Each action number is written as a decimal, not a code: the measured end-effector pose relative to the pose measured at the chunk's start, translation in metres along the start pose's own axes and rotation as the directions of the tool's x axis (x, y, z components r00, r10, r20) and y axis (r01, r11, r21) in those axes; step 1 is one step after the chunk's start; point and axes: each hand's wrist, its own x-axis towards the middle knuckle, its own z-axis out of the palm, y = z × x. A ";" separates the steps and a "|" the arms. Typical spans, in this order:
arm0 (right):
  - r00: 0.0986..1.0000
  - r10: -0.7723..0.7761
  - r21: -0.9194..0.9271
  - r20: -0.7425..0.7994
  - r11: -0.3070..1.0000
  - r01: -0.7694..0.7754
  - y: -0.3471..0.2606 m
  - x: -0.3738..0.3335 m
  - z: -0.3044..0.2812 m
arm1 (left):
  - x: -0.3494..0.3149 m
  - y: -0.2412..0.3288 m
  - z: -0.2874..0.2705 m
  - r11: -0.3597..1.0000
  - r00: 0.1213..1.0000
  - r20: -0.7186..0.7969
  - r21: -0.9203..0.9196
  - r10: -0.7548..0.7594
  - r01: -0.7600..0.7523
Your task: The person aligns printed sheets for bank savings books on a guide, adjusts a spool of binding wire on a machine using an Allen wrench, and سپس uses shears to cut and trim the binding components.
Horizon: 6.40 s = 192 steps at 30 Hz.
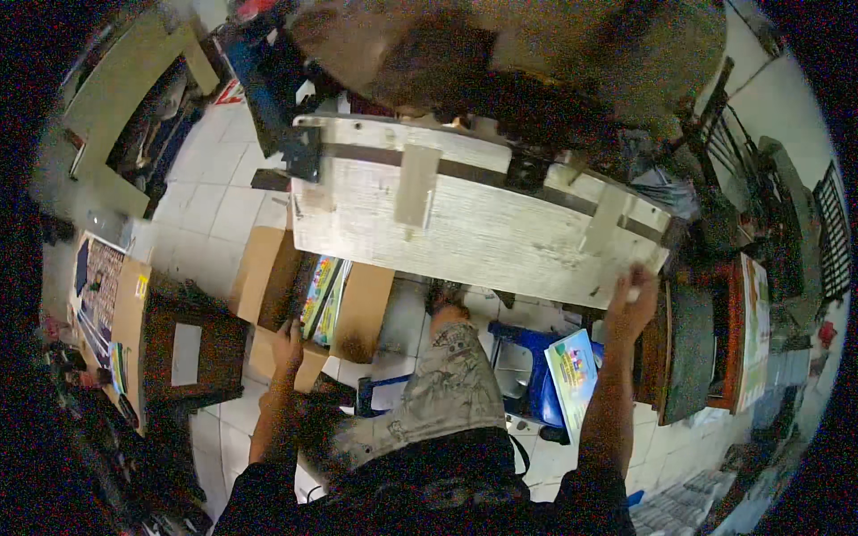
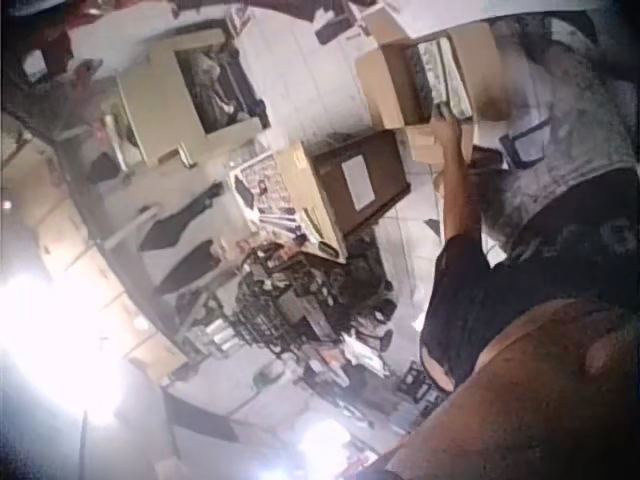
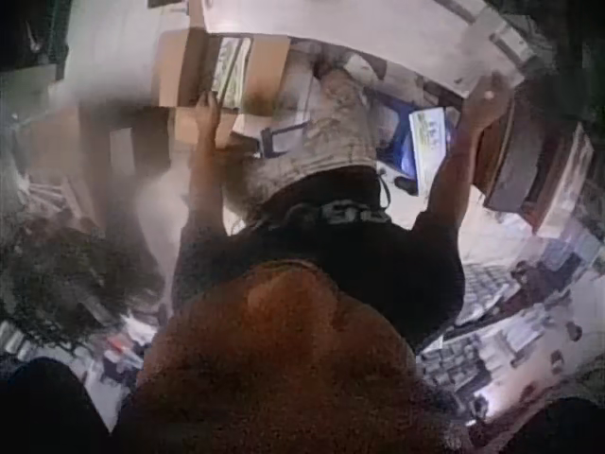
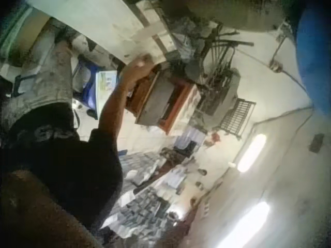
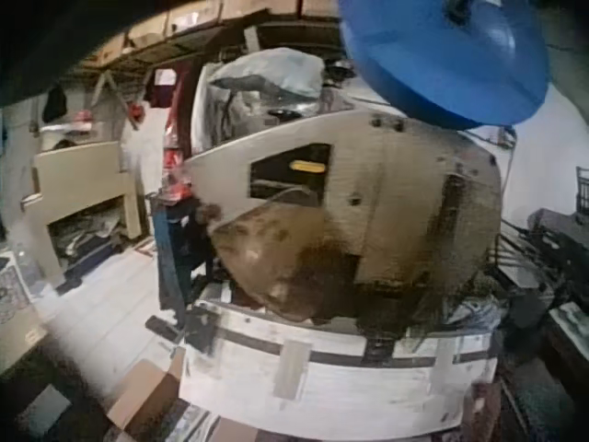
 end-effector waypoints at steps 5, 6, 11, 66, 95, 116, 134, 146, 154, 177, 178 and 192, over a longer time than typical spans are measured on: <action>0.889 -0.284 -0.166 -0.360 0.957 0.239 0.038 0.113 0.017 | 0.008 0.066 -0.019 0.957 0.949 -0.176 -0.083 0.260 -0.277; 0.903 -0.314 -0.230 -0.292 0.940 0.252 0.035 0.127 0.021 | 0.007 0.098 -0.032 0.948 0.938 -0.193 -0.081 0.286 -0.306; 0.979 -0.101 -0.185 -0.179 0.980 0.067 0.032 0.123 0.031 | 0.029 0.203 -0.051 0.765 0.629 -0.556 0.021 0.544 -0.644; 0.985 -0.023 -0.384 -0.171 0.922 -0.045 0.078 0.132 0.040 | 0.009 0.413 0.126 0.364 0.220 -0.380 0.361 0.898 -0.859; 0.986 -0.055 -0.363 -0.155 0.932 -0.005 0.066 0.130 0.037 | 0.000 0.411 0.129 0.383 0.245 -0.341 0.432 0.908 -0.816; 0.995 0.044 -0.488 -0.091 0.869 -0.083 0.094 0.148 0.041 | -0.255 -0.080 -0.081 0.799 0.956 -0.062 0.567 0.285 -0.201; 0.910 -0.271 -0.862 0.313 0.320 0.392 0.140 0.179 0.045 | -0.271 -0.101 -0.145 0.966 0.615 -0.768 -0.256 -0.176 -0.043; 0.970 -0.200 -0.905 0.141 0.372 0.208 0.162 0.166 0.053 | -0.246 0.126 -0.146 0.232 -0.091 -0.774 0.297 0.627 -0.926; 0.920 -0.110 -0.504 -0.376 0.857 -0.104 0.098 0.128 0.060 | -0.204 0.146 -0.007 0.516 0.489 -0.333 -0.008 0.806 -0.857; 0.939 -0.145 0.318 -0.313 0.915 0.247 -0.064 0.048 0.002 | -0.180 -0.059 -0.039 0.799 0.914 0.274 0.451 0.299 -0.397; 0.957 -0.273 0.504 -0.098 0.816 0.284 -0.120 0.028 -0.028 | -0.184 -0.065 -0.042 0.796 0.919 0.264 0.466 0.291 -0.386; 0.859 0.022 0.505 0.512 0.801 -0.322 -0.056 -0.067 -0.115 | -0.185 -0.105 -0.031 0.915 0.941 0.037 0.227 0.335 -0.335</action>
